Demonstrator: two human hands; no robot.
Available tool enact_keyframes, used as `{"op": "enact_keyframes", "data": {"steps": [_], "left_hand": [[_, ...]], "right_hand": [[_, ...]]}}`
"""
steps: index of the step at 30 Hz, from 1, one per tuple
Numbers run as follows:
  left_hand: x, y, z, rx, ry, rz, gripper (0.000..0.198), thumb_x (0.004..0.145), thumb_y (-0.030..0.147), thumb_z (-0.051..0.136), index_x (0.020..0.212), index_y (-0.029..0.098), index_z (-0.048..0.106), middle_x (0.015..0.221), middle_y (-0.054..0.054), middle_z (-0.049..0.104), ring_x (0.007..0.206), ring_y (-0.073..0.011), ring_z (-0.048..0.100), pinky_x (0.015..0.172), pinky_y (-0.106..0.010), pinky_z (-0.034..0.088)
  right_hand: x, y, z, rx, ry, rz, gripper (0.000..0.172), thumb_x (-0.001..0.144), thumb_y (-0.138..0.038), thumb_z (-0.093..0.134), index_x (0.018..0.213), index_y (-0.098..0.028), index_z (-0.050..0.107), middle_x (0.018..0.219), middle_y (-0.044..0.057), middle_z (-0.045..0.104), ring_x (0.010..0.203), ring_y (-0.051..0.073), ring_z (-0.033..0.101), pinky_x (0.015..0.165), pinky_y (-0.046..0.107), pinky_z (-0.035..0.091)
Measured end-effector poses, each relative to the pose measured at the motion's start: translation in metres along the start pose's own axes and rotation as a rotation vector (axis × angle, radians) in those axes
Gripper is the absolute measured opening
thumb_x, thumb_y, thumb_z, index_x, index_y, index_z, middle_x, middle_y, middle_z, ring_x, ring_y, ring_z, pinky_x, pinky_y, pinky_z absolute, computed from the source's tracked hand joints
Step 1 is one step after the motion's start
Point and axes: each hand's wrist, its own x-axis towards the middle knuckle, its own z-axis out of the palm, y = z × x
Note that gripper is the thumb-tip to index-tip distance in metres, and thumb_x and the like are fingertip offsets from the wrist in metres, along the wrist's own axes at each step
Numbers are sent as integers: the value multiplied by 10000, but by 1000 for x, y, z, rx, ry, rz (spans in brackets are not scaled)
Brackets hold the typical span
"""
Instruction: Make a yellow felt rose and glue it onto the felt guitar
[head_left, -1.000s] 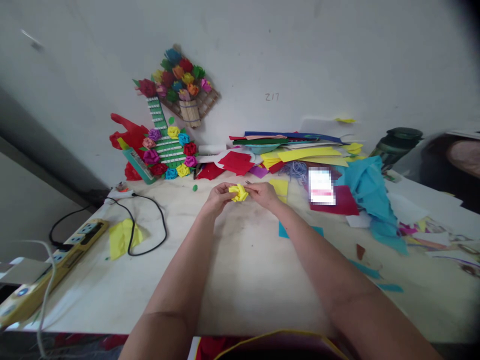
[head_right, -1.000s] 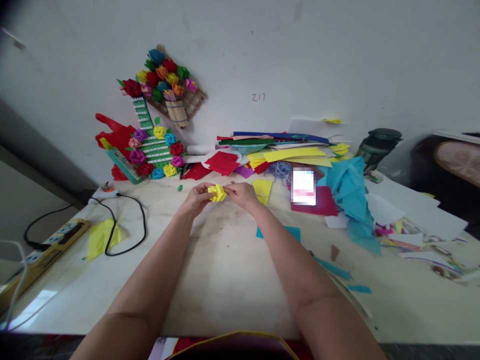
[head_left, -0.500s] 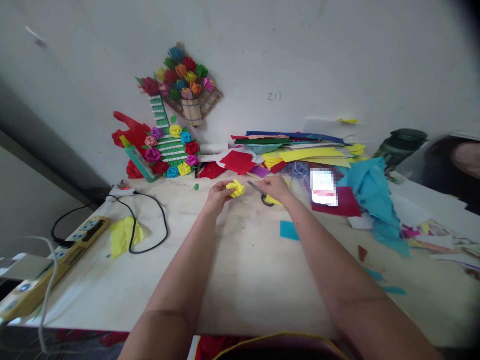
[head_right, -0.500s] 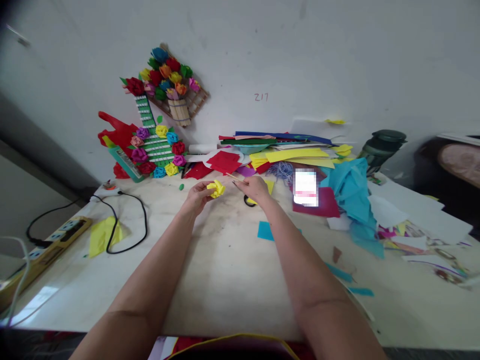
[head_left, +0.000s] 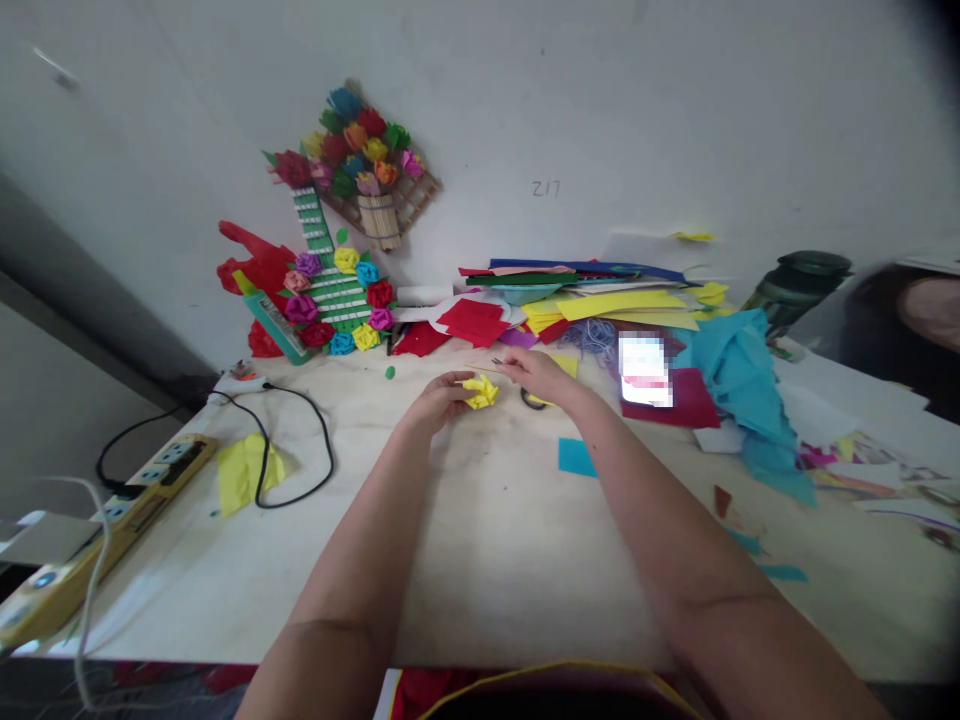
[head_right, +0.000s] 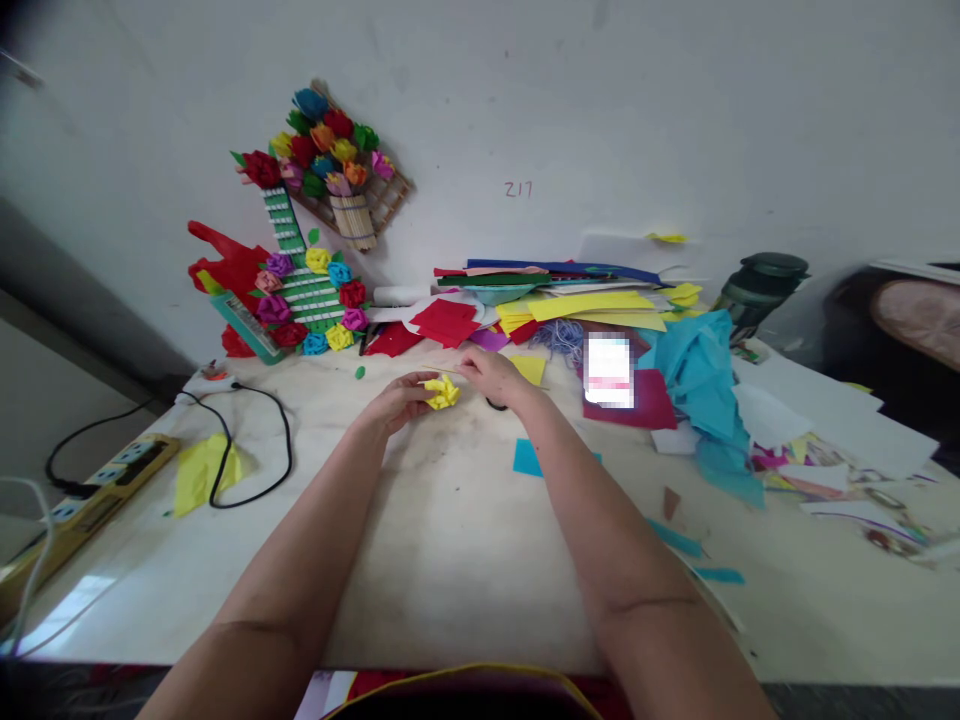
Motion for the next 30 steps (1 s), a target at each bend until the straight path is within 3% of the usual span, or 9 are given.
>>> {"op": "enact_keyframes", "data": {"steps": [5, 13, 19, 30], "left_hand": [[-1, 0, 2, -8, -12, -10, 428, 553, 11, 659, 959, 93, 554, 851, -109, 633, 767, -199, 622, 702, -318, 495], [-5, 2, 5, -6, 1, -16, 411, 569, 4, 625, 964, 97, 562, 832, -101, 633, 748, -184, 621, 702, -310, 494], [-7, 5, 7, 2, 7, -12, 410, 591, 13, 600, 990, 102, 566, 841, -107, 643, 752, -182, 622, 703, -303, 495], [-6, 4, 7, 30, 34, 10, 405, 573, 27, 613, 970, 104, 584, 796, -93, 642, 688, -164, 620, 662, -287, 491]], "right_hand": [[-3, 0, -19, -60, -63, 33, 207, 747, -365, 494, 691, -172, 542, 676, 5, 576, 606, 108, 478, 519, 209, 290], [-10, -18, -42, -363, -149, 141, 142, 717, -331, 548, 692, -202, 603, 741, 33, 619, 617, 136, 504, 510, 242, 281], [-12, -32, -40, -459, -133, 128, 156, 737, -319, 526, 705, -194, 614, 739, 58, 624, 650, 164, 533, 539, 260, 311], [-10, -35, -29, -548, -109, 96, 178, 751, -293, 492, 796, -193, 632, 765, 91, 629, 745, 218, 567, 621, 308, 358]]}}
